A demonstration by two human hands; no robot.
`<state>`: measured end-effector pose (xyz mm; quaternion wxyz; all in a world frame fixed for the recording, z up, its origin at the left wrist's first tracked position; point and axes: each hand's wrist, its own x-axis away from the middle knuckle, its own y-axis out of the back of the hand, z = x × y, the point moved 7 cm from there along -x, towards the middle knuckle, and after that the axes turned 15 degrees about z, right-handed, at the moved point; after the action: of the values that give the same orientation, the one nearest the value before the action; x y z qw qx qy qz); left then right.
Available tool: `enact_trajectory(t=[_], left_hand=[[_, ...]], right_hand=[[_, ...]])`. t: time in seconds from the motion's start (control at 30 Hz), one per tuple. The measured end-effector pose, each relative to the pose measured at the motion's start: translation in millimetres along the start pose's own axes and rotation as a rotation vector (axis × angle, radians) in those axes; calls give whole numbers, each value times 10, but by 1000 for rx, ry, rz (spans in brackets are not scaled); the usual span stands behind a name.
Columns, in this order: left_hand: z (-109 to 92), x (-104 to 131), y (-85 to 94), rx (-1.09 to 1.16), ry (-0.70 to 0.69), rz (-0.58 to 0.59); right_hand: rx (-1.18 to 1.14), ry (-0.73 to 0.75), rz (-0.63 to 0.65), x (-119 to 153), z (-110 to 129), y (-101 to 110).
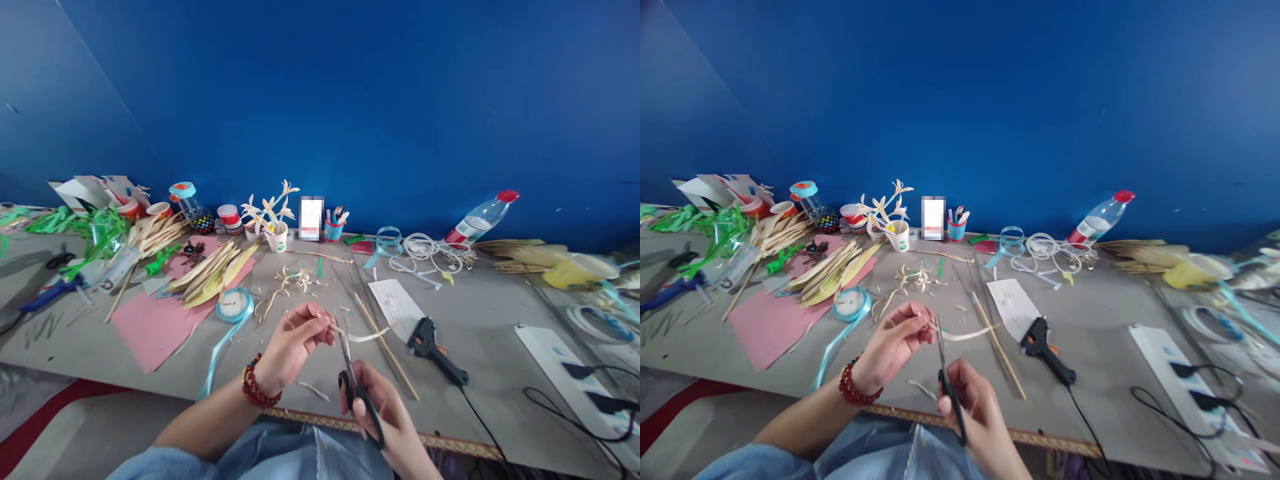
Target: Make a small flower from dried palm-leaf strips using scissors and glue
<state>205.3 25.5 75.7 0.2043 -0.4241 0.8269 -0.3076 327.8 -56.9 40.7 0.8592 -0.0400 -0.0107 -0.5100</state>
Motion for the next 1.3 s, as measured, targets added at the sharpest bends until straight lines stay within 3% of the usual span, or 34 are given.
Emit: enact_trajectory(t=[0.13,0.5,1.3], left_hand=[[-58,6,21,-79,2,6],[-169,23,64,-396,20,-35],[-252,-6,45,-478,25,-4]], right_hand=[[-51,-28,60,8,42,-4],[-61,-56,35,-15,-39,2],[-11,-52,34,-34,-78,8]])
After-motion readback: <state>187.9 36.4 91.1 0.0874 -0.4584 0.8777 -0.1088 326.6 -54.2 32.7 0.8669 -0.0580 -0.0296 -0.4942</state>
